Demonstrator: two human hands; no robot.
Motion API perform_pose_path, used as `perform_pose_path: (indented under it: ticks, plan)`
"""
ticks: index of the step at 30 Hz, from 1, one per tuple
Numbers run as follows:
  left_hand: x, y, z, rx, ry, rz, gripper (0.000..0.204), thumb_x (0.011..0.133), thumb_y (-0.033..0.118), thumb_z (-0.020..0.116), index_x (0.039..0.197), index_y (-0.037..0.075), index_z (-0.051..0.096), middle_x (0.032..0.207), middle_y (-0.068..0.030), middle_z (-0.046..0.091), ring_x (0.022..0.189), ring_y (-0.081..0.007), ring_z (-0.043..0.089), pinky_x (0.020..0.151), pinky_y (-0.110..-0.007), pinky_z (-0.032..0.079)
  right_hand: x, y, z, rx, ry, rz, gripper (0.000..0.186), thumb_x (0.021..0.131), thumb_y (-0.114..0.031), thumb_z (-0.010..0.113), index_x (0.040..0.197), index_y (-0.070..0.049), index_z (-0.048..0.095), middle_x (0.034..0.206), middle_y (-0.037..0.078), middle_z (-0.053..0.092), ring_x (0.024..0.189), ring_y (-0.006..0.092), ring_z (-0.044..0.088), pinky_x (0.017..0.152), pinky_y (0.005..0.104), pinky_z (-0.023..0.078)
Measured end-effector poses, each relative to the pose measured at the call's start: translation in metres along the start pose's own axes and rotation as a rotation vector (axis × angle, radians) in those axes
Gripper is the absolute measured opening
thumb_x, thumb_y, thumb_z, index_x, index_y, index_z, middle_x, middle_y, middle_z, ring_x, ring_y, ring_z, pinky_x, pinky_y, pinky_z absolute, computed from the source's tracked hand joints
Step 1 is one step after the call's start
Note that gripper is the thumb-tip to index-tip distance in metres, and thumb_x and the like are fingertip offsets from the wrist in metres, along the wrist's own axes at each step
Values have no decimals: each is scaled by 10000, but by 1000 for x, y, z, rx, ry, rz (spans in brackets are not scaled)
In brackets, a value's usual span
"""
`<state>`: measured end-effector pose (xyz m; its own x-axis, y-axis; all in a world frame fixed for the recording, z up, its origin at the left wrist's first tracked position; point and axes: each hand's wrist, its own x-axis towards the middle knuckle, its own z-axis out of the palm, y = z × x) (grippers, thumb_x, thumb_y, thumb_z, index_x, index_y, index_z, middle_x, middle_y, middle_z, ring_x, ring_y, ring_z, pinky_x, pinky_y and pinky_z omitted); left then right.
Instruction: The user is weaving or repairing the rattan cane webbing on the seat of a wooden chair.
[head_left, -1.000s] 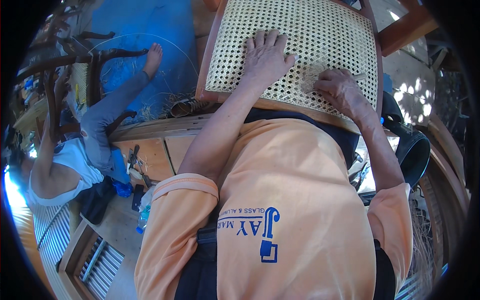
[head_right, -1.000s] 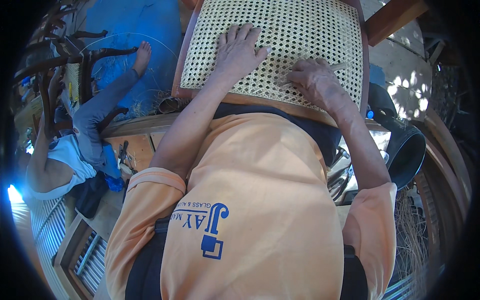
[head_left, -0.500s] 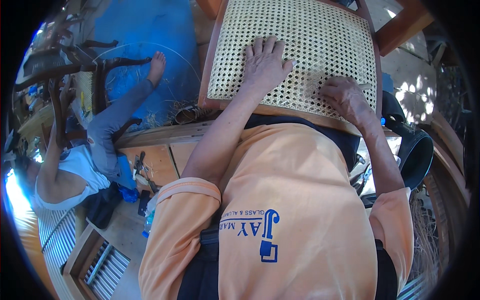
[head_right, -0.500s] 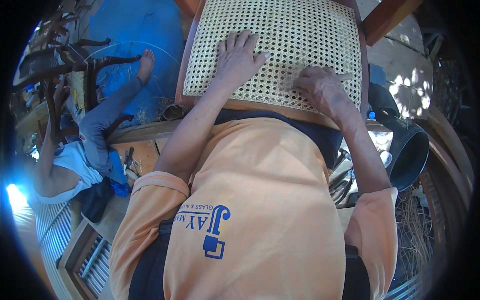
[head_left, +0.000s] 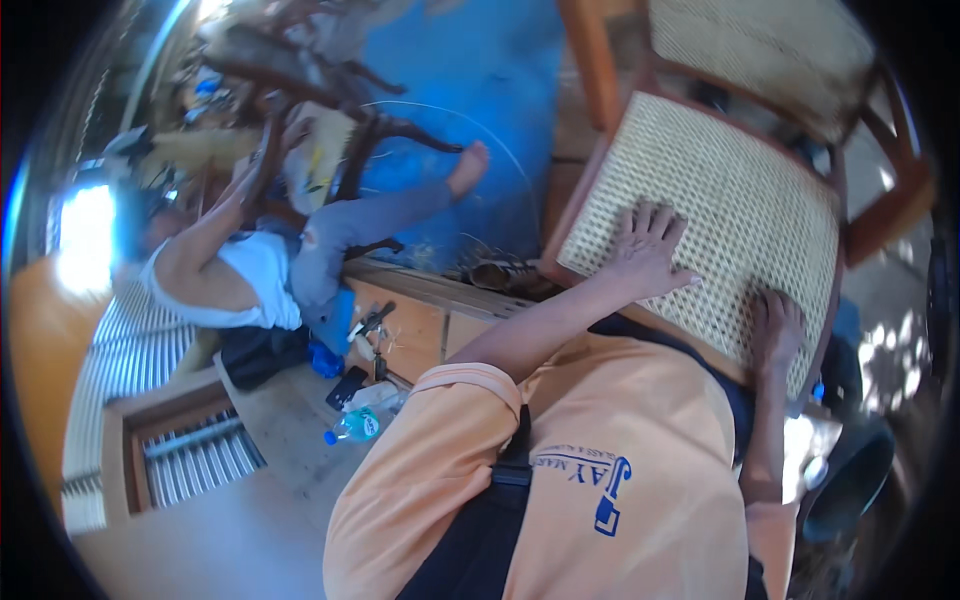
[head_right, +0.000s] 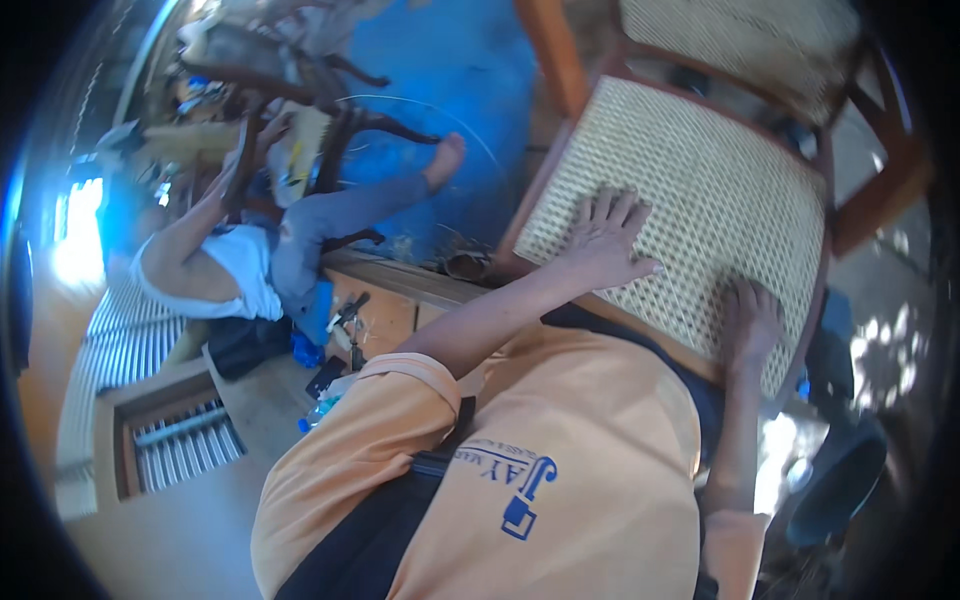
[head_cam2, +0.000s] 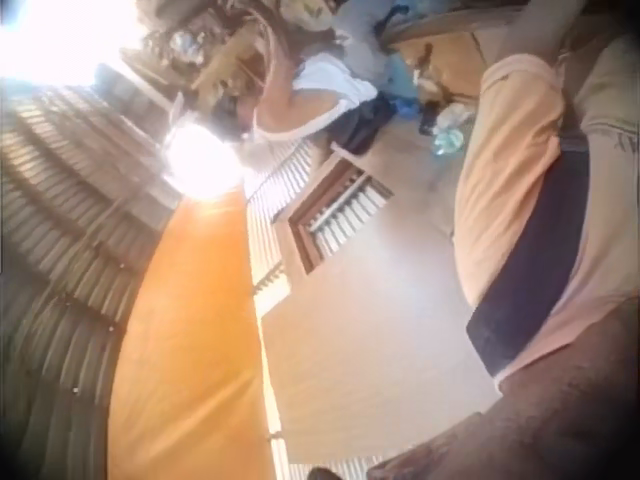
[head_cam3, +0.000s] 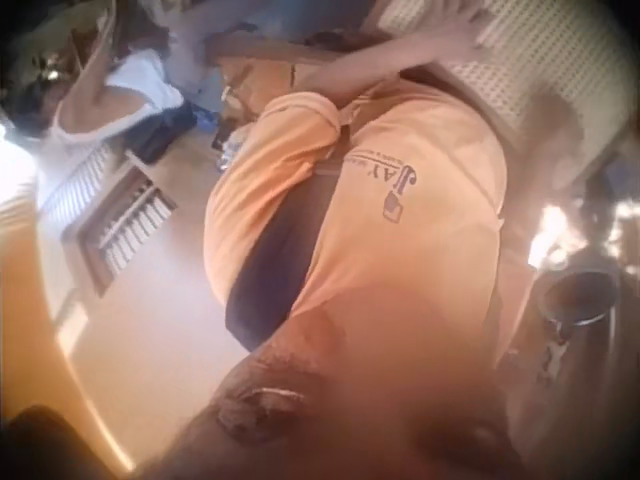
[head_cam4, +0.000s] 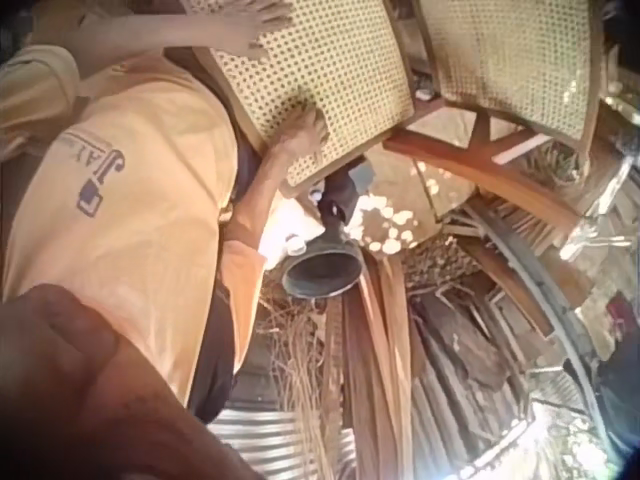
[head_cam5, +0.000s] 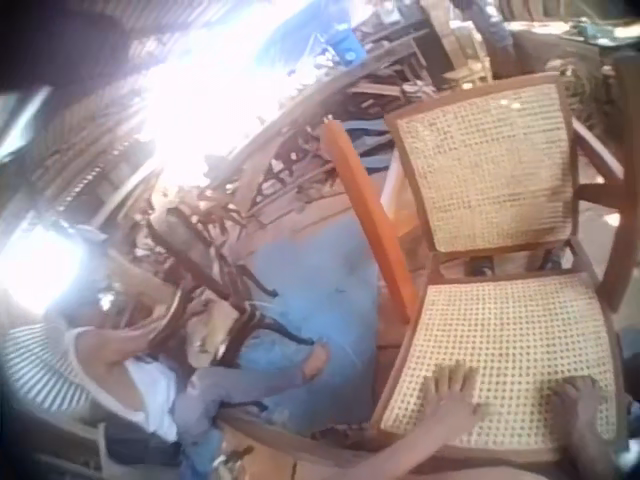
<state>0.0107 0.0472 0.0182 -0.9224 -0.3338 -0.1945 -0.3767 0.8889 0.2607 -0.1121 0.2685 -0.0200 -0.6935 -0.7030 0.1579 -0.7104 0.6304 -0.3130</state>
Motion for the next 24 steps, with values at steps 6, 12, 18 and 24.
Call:
perform_pose_path:
  ticks: [6,12,18,24]
  plan:
    - [6,-65,-12,17,116,-283,700,763,460,536,1283,37,331,1339,-184,267,1258,-406,198,1001,-546,173,-1,-1,-2,-45,-34,10,207,795,-222,546,961,-104,583,971,69,585,938,243,527,872,398,358]
    - [11,-77,-19,-284,55,-548,733,775,438,539,1312,34,245,1298,-189,300,1130,-395,386,930,-501,324,9,4,-2,-10,-50,4,187,802,-195,526,948,-95,587,945,70,593,915,251,537,847,385,367]
    - [11,-85,-23,-319,82,-571,738,772,424,540,1309,18,241,1214,-226,396,1080,-386,454,900,-459,377,17,-6,-8,-19,-88,57,206,791,-205,540,922,-57,596,915,118,598,889,291,545,802,399,398]
    - [28,-107,-9,-578,54,-634,580,787,384,484,1193,-9,354,1062,-247,528,978,-373,540,836,-456,422,44,28,-10,364,-355,235,259,801,-166,522,981,5,596,871,184,605,762,321,576,703,385,446]
